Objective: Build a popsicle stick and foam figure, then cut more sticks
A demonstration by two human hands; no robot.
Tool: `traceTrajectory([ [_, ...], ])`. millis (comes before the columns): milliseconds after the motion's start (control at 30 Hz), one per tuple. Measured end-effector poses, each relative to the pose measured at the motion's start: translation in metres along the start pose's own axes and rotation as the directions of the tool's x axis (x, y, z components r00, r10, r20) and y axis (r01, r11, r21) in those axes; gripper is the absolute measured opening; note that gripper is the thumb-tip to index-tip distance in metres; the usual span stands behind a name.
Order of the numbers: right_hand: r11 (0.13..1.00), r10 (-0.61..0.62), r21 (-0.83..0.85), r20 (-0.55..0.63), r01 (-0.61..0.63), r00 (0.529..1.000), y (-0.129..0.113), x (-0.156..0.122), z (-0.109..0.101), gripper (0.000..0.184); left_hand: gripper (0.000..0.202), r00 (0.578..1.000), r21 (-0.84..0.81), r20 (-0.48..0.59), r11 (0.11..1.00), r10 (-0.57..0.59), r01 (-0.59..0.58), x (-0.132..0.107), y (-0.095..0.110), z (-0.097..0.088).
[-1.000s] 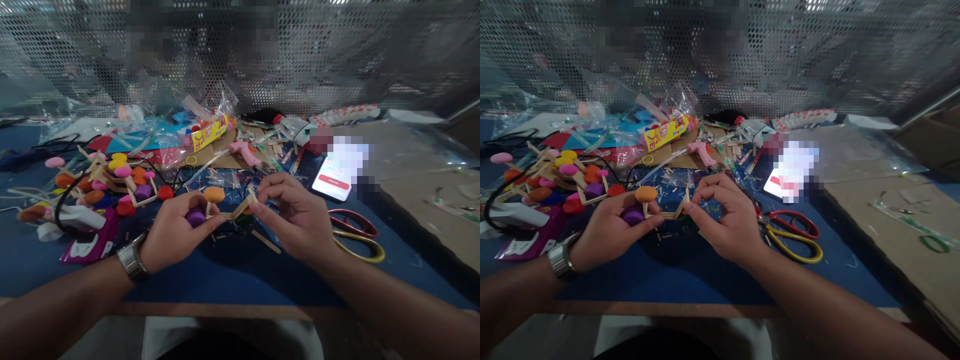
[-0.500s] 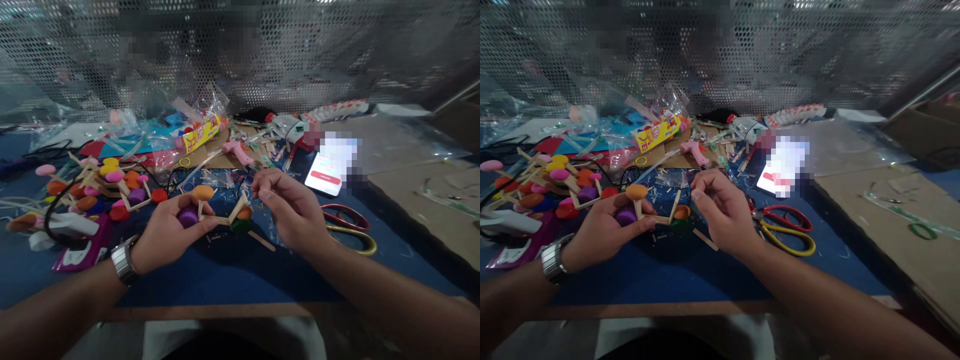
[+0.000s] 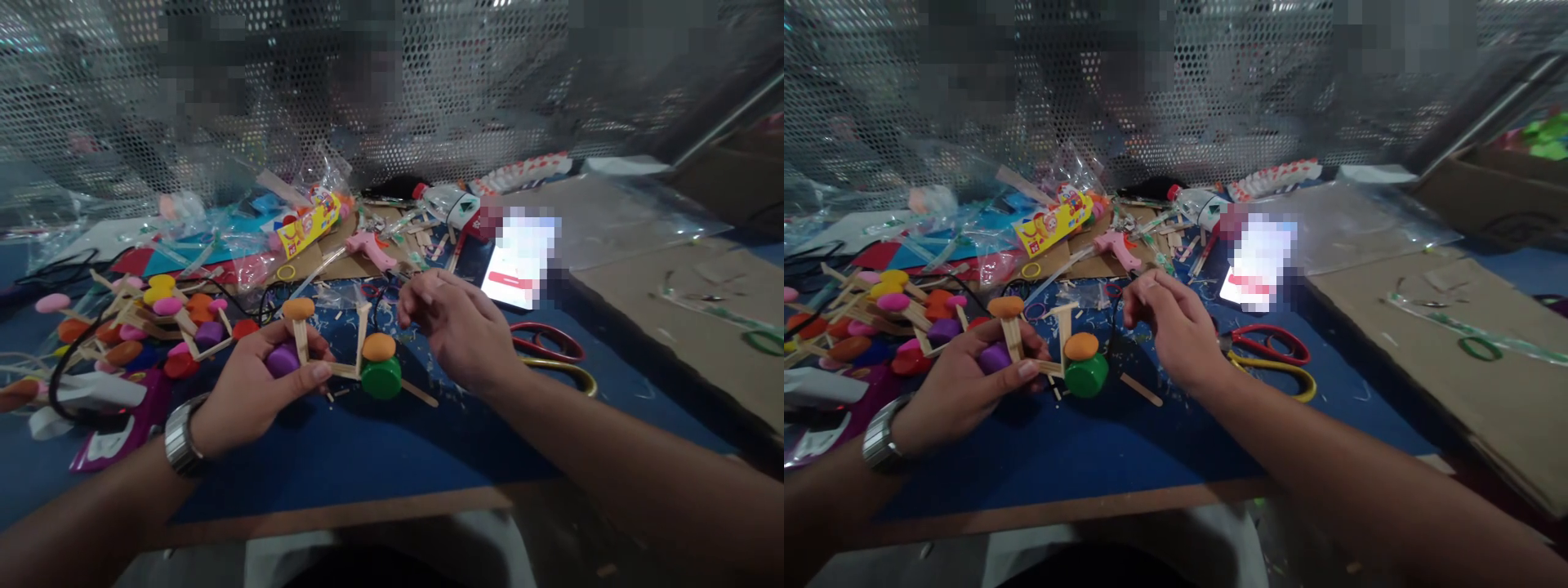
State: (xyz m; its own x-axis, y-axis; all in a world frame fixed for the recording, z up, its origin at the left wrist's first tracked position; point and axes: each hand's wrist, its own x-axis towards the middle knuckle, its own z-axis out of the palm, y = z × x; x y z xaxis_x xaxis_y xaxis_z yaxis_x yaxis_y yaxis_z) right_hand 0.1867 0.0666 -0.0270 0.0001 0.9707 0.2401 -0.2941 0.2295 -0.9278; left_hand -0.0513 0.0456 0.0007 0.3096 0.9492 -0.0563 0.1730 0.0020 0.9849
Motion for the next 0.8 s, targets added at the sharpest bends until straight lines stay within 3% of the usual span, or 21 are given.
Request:
traceTrajectory([
  [133,0.984,-0.053,-0.167,0.087,0.067,0.995,-0.001,-0.001,-0.002,0.043,0.032,1.000,-0.066,-0.016,0.998,0.005,-0.006,0.001,-0.005,-0.001],
  [267,0.972,-0.067,-0.222,0.052,0.077,0.996,0.000,-0.003,-0.003,0.012,0.034,0.999,-0.102,-0.036,0.995,-0.015,0.011,0.002,-0.006,0.000],
  [367,0.961,-0.129,-0.228,0.121,0.154,0.984,-0.002,-0.008,-0.005,0.027,0.037,0.997,-0.133,-0.057,0.990,-0.044,0.036,0.002,-0.005,0.001],
  [433,0.913,-0.214,-0.285,0.271,0.291,0.938,-0.004,-0.011,-0.007,0.040,0.038,0.996,-0.144,-0.073,0.989,-0.052,0.041,0.002,-0.005,0.002],
  [567,0.717,-0.316,-0.402,0.542,0.570,0.779,-0.009,-0.015,-0.007,0.086,0.037,0.996,-0.145,-0.068,0.989,-0.050,0.040,0.001,-0.007,0.001],
  [667,0.597,-0.351,-0.470,0.576,0.650,0.739,-0.009,-0.016,-0.004,0.082,0.034,0.998,-0.148,-0.054,0.989,-0.026,0.018,0.000,-0.008,0.000],
  [800,0.517,-0.374,-0.533,0.563,0.670,0.737,-0.007,-0.018,-0.002,0.067,0.032,0.999,-0.143,-0.044,0.990,0.005,-0.011,-0.002,-0.005,0.001],
])
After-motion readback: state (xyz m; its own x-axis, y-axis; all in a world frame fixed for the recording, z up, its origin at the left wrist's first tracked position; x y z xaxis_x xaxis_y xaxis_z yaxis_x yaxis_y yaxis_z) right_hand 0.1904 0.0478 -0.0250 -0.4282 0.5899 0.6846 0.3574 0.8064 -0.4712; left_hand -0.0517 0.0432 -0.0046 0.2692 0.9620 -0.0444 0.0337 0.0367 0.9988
